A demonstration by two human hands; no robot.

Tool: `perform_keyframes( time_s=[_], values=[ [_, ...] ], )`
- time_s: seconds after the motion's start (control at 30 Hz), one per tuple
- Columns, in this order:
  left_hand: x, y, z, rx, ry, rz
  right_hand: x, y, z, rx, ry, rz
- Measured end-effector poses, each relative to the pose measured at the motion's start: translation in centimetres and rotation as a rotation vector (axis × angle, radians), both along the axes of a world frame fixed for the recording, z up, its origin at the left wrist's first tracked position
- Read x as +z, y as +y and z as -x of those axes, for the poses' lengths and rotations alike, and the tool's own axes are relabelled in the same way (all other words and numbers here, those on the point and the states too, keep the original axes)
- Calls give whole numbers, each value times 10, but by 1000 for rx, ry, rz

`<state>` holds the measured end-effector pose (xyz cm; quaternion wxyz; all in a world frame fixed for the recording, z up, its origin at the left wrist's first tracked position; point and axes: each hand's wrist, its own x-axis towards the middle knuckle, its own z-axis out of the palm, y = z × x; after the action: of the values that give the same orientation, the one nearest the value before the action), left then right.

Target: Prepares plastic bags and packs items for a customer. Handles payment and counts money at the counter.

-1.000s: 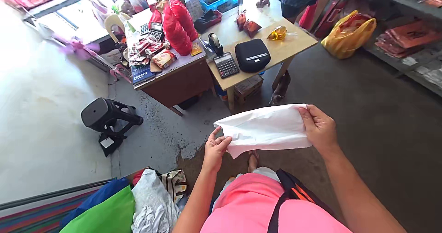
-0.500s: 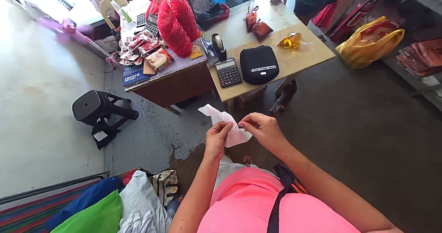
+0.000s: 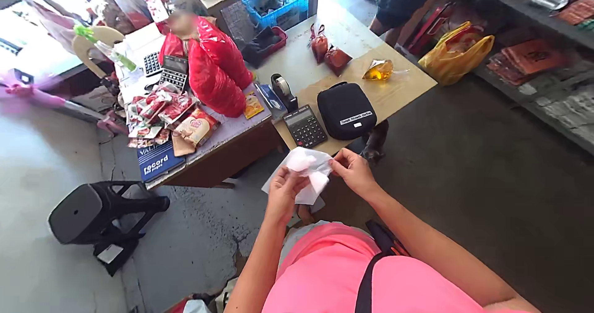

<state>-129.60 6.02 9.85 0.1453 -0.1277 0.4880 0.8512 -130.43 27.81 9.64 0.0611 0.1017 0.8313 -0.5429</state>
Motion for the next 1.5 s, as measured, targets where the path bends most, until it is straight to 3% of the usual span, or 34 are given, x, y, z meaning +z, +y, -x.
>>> perform_keyframes(
  time_s=[0.07,0.17,0.27,0.33,0.4,0.53,0.63,0.77,0.8,0.83,0.9,1.0,1.07,1.13,1.2,1.27,1.33,1.5],
  values=[
    [4,-29,27,58,-27,-103,-10,5,9,-30,113,-328],
    [12,-65,61,135,-12,-216,-24,14,17,-32,47,-523],
    [7,-73,76,19,225,-4,-24,7,23,104,-102,-408],
    [1,-66,80,-138,411,230,-18,-10,26,254,19,-145],
    [-3,-51,79,-302,484,288,-9,-37,32,382,225,41],
    [0,-39,75,-583,604,235,0,-58,54,428,293,-165],
    [2,-68,84,-616,720,524,-2,-36,72,372,229,-130],
    [-16,-108,92,-363,683,1146,4,-5,81,411,259,326],
    [-20,-112,93,-282,658,1269,8,-3,84,470,262,338],
    [-23,-112,93,-228,618,1374,13,-3,86,520,261,256],
    [-29,-106,94,-230,485,1492,23,-9,94,542,214,-99],
    [-32,-79,93,-332,253,1435,21,-23,116,430,79,-608],
    [-35,-62,99,-347,201,1370,12,-14,144,409,-90,-708],
    [-39,-56,108,-284,200,1348,-5,21,173,491,-132,-534],
    [-36,-57,116,-151,188,1371,-29,62,201,603,-44,-123],
    [-26,-68,121,-16,114,1429,-48,88,225,618,-86,148],
    [-17,-85,118,105,37,1493,-62,100,240,637,-221,100],
    [-5,-112,91,278,-180,1538,-98,66,223,1018,-434,-378]
  ],
)
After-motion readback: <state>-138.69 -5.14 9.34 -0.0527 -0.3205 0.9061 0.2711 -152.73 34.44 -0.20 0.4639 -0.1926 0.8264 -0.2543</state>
